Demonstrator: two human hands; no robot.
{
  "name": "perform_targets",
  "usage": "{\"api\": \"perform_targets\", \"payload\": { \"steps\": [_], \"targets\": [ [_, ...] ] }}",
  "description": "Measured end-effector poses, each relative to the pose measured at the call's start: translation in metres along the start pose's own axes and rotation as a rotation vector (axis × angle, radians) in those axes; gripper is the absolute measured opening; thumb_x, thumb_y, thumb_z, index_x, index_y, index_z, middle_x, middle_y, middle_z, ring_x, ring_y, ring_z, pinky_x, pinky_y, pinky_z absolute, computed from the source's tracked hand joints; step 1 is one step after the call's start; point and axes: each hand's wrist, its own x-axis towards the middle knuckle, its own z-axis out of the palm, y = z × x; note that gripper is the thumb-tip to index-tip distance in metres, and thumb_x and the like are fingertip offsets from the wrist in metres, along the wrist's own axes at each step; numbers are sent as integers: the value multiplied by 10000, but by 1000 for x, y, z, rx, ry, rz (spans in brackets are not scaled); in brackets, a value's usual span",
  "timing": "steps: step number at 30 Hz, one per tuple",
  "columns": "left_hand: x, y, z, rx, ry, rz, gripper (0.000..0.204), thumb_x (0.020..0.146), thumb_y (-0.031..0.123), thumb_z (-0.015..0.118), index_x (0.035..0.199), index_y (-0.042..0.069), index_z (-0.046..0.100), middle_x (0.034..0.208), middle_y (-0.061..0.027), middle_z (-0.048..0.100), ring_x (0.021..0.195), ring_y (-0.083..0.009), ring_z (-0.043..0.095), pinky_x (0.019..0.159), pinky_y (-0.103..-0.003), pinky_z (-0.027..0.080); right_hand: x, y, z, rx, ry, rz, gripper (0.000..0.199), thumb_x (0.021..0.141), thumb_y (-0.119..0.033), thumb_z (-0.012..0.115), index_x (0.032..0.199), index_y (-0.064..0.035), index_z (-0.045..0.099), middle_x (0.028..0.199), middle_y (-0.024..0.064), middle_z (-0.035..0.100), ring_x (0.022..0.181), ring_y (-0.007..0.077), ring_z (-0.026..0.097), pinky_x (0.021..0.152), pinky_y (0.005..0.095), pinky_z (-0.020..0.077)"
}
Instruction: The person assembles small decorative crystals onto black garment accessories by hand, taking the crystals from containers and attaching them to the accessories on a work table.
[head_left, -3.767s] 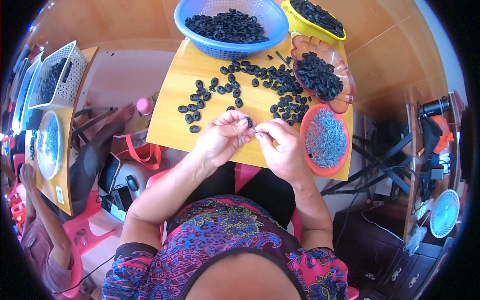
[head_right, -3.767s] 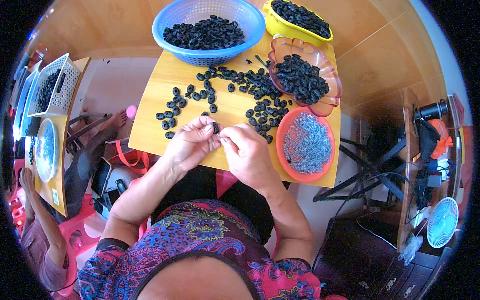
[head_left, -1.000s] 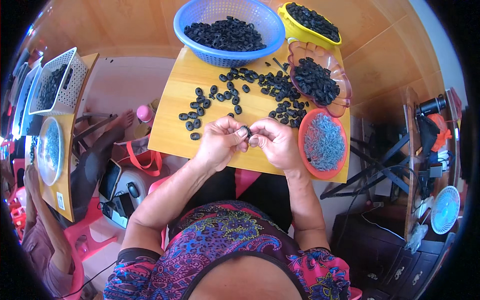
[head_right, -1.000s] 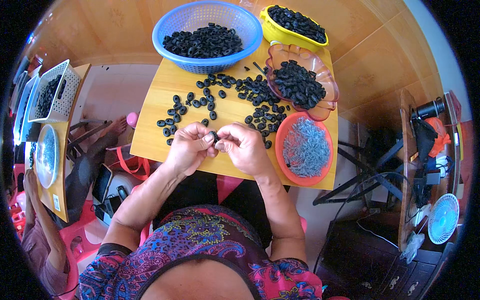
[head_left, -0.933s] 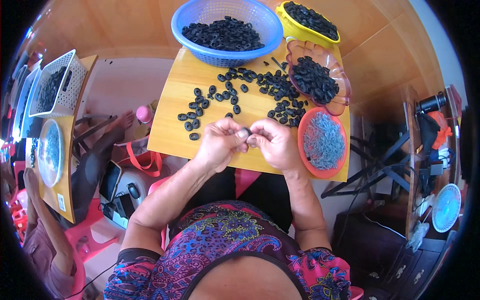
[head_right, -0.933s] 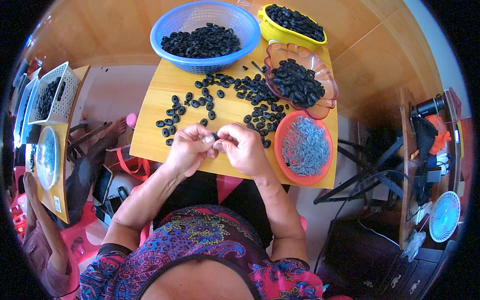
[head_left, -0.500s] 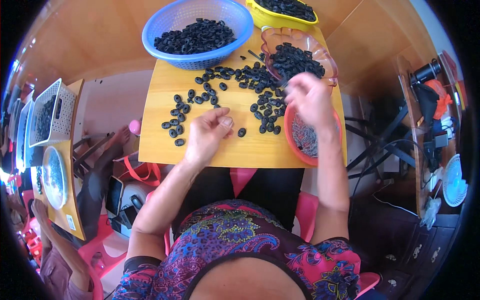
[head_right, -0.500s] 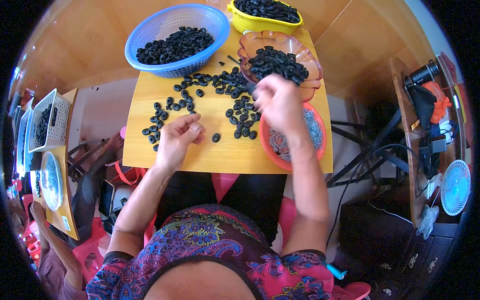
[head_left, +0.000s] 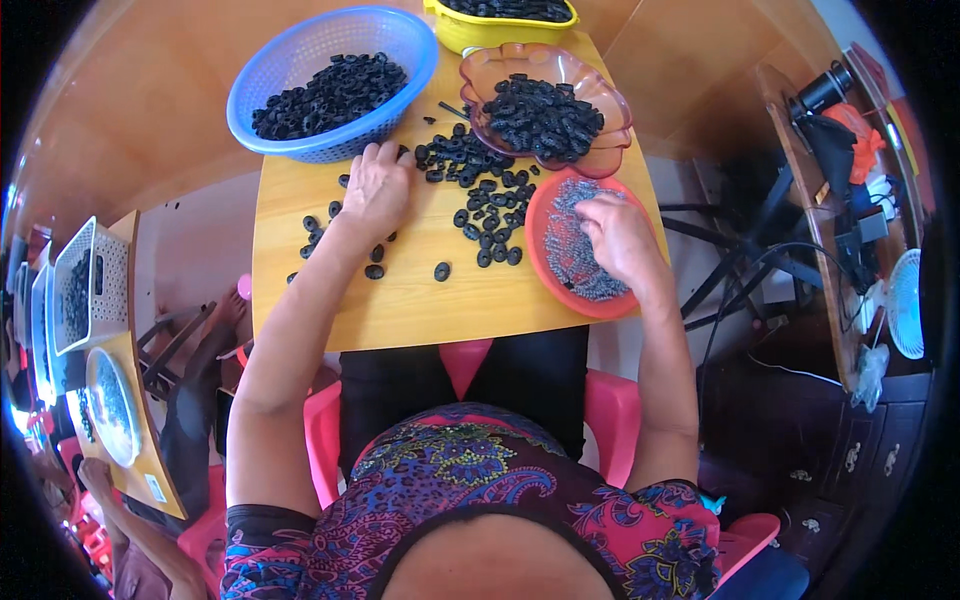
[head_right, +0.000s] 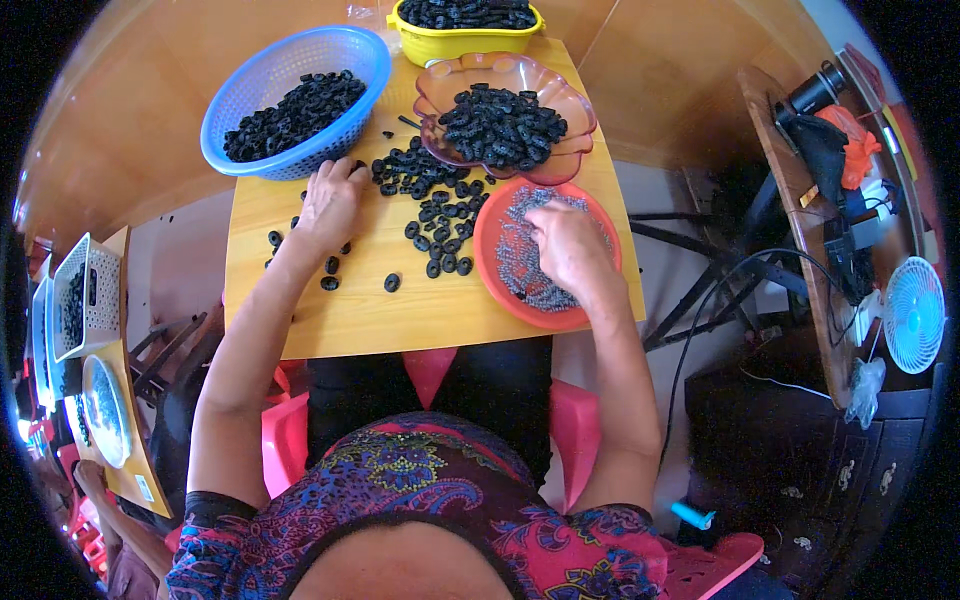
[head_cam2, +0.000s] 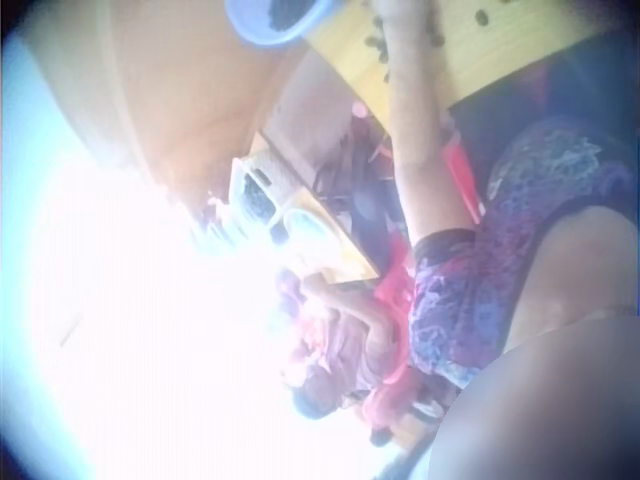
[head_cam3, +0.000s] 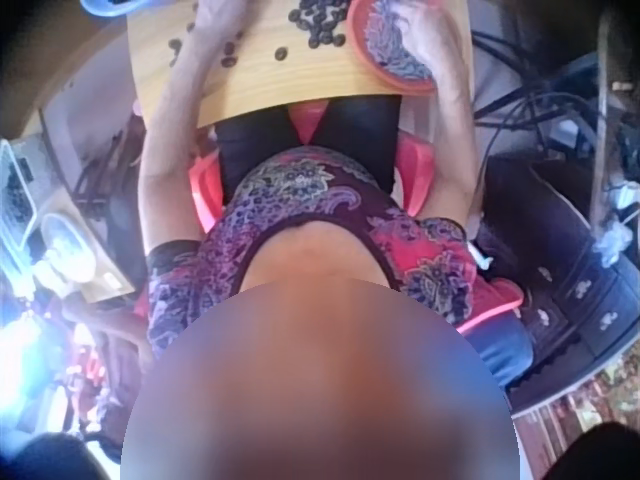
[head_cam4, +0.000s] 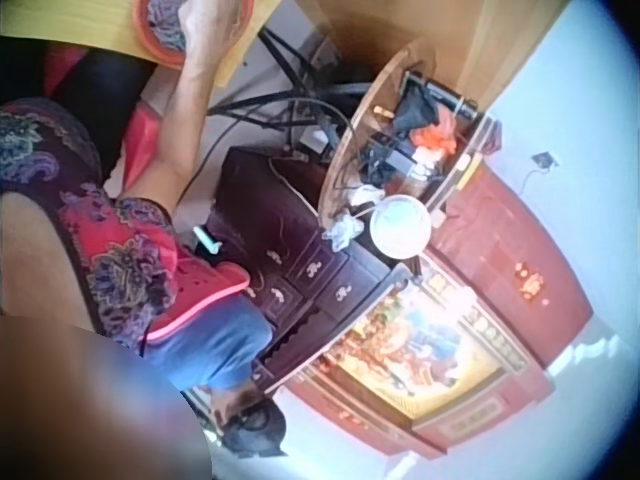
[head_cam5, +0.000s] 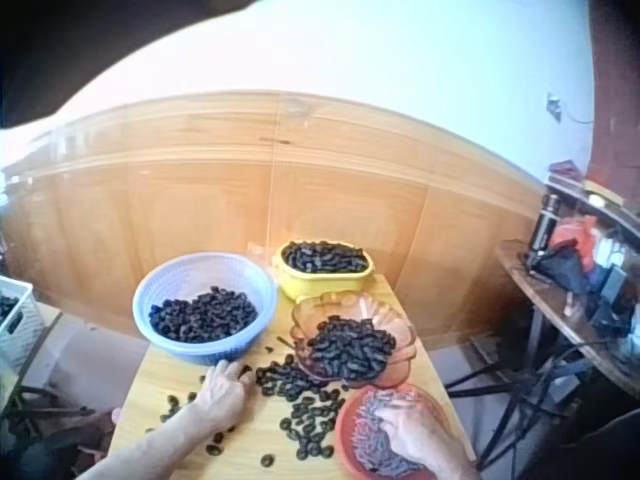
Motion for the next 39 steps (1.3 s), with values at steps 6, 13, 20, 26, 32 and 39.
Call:
{"api": "perform_targets", "payload": {
  "steps": [6, 13, 20, 26, 32, 39],
  "targets": [
    [-9, -2, 4, -198, 30, -8, 197, 676, -41, 549, 855, 14, 614, 910, -145, 551, 895, -334, 524, 811, -385, 448, -14, -2, 19, -250, 18, -145, 323, 692, 47, 548, 989, -43, 636, 945, 138, 582, 924, 312, 547, 840, 378, 453],
    [-29, 14, -24, -400, 194, -61, 230, 672, -126, 526, 865, -41, 618, 882, -163, 603, 773, -302, 597, 702, -338, 490, -11, -18, 25, -258, -22, -149, 246, 678, 76, 550, 894, -10, 631, 906, 162, 578, 916, 324, 549, 820, 390, 460],
    [-53, 29, -58, -1674, 244, -771, 148, 821, -96, 554, 921, 4, 596, 815, -52, 603, 670, -135, 566, 609, -249, 457, -11, -18, 25, -237, 2, -151, 280, 691, 90, 544, 931, -13, 644, 911, 166, 584, 920, 340, 543, 831, 395, 452],
    [-75, 40, -72, -2196, 142, -971, 172, 880, -34, 506, 1034, 6, 572, 806, -72, 600, 667, -161, 573, 609, -270, 460, -4, -5, 26, -146, -19, -175, 229, 715, 84, 572, 916, 1, 643, 835, 185, 577, 852, 355, 555, 771, 407, 449],
    [-92, 49, -60, -2219, 81, -993, 139, 878, -23, 527, 999, -10, 597, 819, -81, 615, 682, -168, 590, 654, -275, 498, -8, -7, 11, 26, 108, -92, 206, 742, 95, 560, 902, -6, 642, 845, 189, 608, 783, 346, 595, 716, 375, 476],
    [-99, 55, -56, -2218, 26, -904, 117, 858, -46, 553, 951, 1, 606, 833, -83, 629, 750, -189, 641, 662, -279, 516, -12, -9, 2, 627, 105, 274, 127, 825, 75, 558, 926, 20, 613, 810, 33, 601, 710, 98, 575, 646, 230, 470]
  ]
}}
